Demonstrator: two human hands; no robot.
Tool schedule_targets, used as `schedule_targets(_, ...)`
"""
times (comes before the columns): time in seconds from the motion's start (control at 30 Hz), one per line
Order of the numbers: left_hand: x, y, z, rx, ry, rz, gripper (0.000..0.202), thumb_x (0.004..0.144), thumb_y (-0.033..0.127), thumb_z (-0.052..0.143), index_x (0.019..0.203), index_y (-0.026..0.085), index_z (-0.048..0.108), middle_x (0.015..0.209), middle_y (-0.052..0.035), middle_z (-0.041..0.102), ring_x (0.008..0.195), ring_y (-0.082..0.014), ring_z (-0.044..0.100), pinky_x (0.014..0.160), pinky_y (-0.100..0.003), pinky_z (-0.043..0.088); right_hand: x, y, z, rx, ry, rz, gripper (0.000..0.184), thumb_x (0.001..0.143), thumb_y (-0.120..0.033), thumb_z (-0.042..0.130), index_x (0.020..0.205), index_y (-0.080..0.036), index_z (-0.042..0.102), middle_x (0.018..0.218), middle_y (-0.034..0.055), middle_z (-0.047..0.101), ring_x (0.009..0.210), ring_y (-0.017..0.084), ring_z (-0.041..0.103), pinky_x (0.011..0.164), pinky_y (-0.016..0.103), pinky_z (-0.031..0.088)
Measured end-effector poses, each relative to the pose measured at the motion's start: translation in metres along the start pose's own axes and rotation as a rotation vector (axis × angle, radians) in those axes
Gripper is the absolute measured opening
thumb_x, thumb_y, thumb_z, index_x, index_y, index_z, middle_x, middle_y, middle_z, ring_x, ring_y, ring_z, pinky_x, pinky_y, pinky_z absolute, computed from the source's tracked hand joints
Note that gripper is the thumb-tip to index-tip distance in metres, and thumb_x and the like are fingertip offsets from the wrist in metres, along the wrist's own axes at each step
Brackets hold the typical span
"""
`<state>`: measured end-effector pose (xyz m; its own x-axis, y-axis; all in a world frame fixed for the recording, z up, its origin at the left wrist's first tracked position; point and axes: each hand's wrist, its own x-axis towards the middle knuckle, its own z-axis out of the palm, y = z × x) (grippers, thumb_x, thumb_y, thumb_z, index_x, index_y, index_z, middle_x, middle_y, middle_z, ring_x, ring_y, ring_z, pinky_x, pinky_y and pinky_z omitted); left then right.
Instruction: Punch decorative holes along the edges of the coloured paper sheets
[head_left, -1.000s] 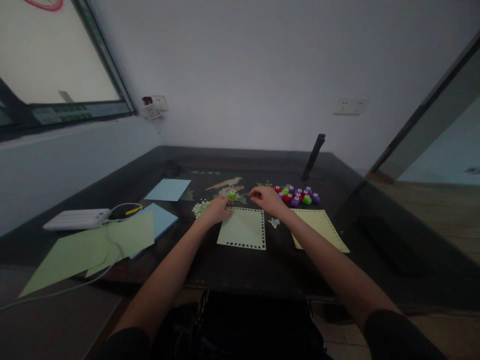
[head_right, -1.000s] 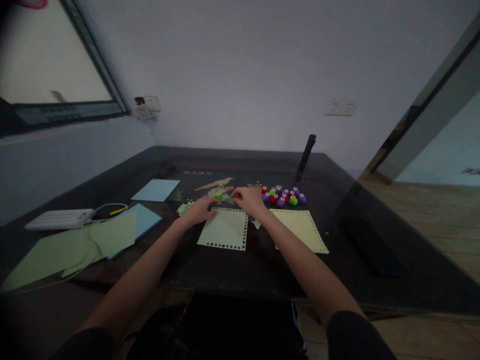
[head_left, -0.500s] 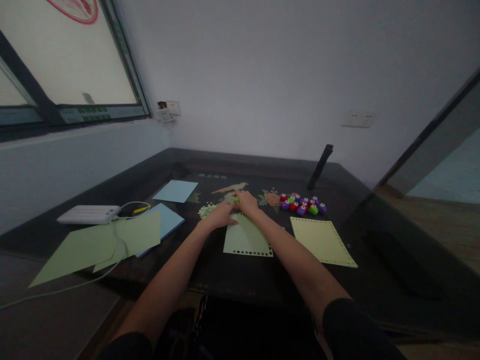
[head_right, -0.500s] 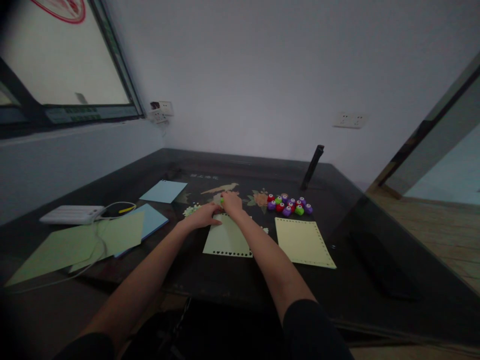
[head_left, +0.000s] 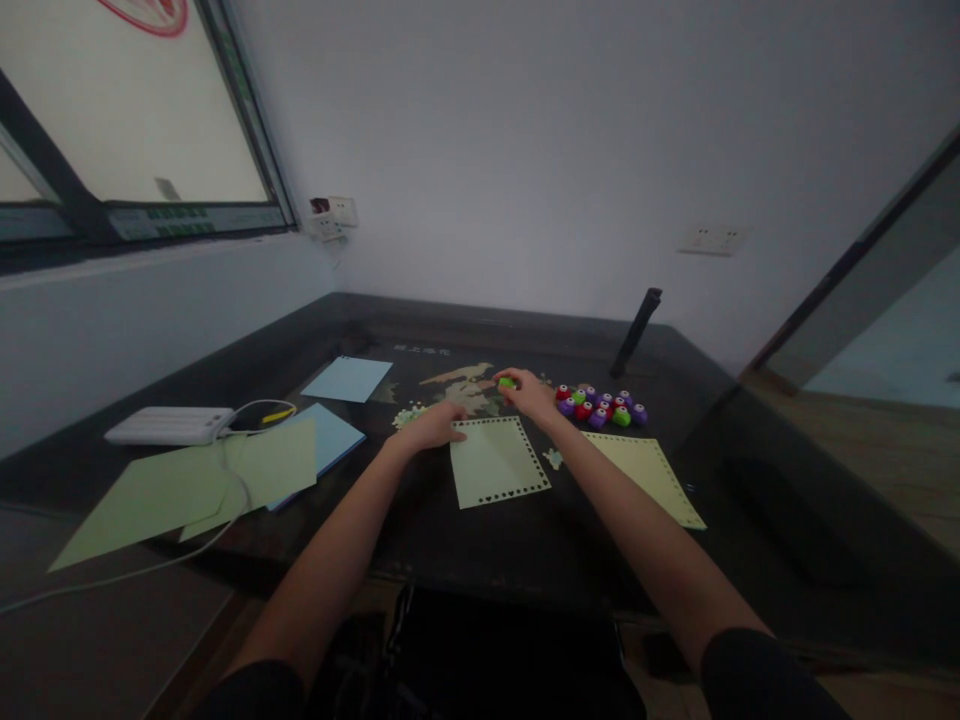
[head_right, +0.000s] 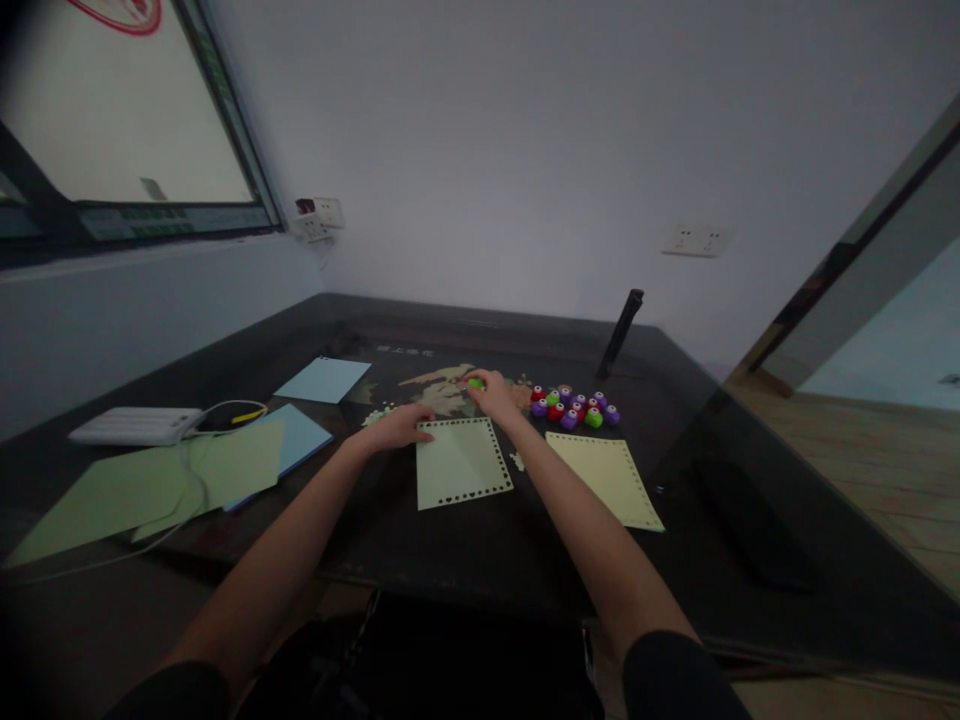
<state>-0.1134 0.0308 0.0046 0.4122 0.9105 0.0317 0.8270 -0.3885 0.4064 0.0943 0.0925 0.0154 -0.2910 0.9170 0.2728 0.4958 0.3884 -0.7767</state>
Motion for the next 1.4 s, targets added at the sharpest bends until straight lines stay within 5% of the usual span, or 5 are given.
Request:
schedule_targets(0.13, -0.003, -0.001, -0.008, -0.121, -0.020, -0.003, 0.018, 0.071, 0.026, 0.061, 0.086, 0.018, 0.063, 0.081, -0.0034, 0.065, 0.079, -0.0200, 0.060, 0.069, -0.028, 0.040, -0.032, 0.007, -0.035, 0.470, -0.006, 0.117, 0.034, 0.064, -0.022, 0.070, 0.097, -0.018, 0.065, 0.074, 0.0005, 0.063, 0.065, 0.014, 0.061, 0.070, 0.033, 0.052)
schedule_targets(0.33, -0.009, -0.002, -0.022, -0.446, -0.130, -0.014, 0.023, 0.075, 0.037, 0.060, 0.085, 0.016, 0.058, 0.058, 0.0021, 0.055, 0.053, -0.0133, 0.053, 0.055, -0.025, 0.037, -0.088, 0.004, -0.056, 0.731, 0.080, 0.223, 0.038, 0.058, -0.033, 0.078, 0.089, -0.018, 0.064, 0.086, 0.0036, 0.065, 0.073, 0.015, 0.064, 0.074, 0.034, 0.054)
schedule_targets(0.67, -0.012, 0.010, -0.031, -0.598, 0.107, -0.043, 0.026, 0.075, 0.041, 0.061, 0.086, 0.017, 0.058, 0.043, 0.0066, 0.044, 0.041, -0.0082, 0.036, 0.047, -0.023, 0.025, -0.105, 0.012, -0.058, 0.633, 0.173, 0.271, 0.036, 0.059, -0.039, 0.077, 0.087, -0.021, 0.065, 0.065, -0.0042, 0.058, 0.048, 0.007, 0.051, 0.049, 0.023, 0.042)
schedule_targets(1.07, 0.000, 0.022, -0.011, -0.915, 0.279, -0.045, 0.030, 0.072, 0.039, 0.067, 0.087, 0.015, 0.058, 0.054, 0.0045, 0.049, 0.042, -0.0054, 0.037, 0.043, -0.020, 0.024, -0.108, 0.013, -0.057, 0.494, -0.027, 0.268, 0.036, 0.061, -0.047, 0.074, 0.077, -0.016, 0.065, 0.061, -0.0011, 0.060, 0.050, 0.010, 0.047, 0.048, 0.024, 0.034)
schedule_targets(1.4, -0.005, 0.036, -0.001, -0.927, -0.013, -0.018, 0.034, 0.074, 0.047, 0.063, 0.066, 0.014, 0.058, 0.051, 0.0007, 0.051, 0.043, -0.0070, 0.043, 0.040, -0.019, 0.030, -0.106, 0.014, -0.063, 0.541, 0.075, 0.291, 0.033, 0.060, -0.043, 0.074, 0.075, -0.015, 0.065, 0.065, 0.0001, 0.062, 0.050, 0.009, 0.046, 0.047, 0.023, 0.031)
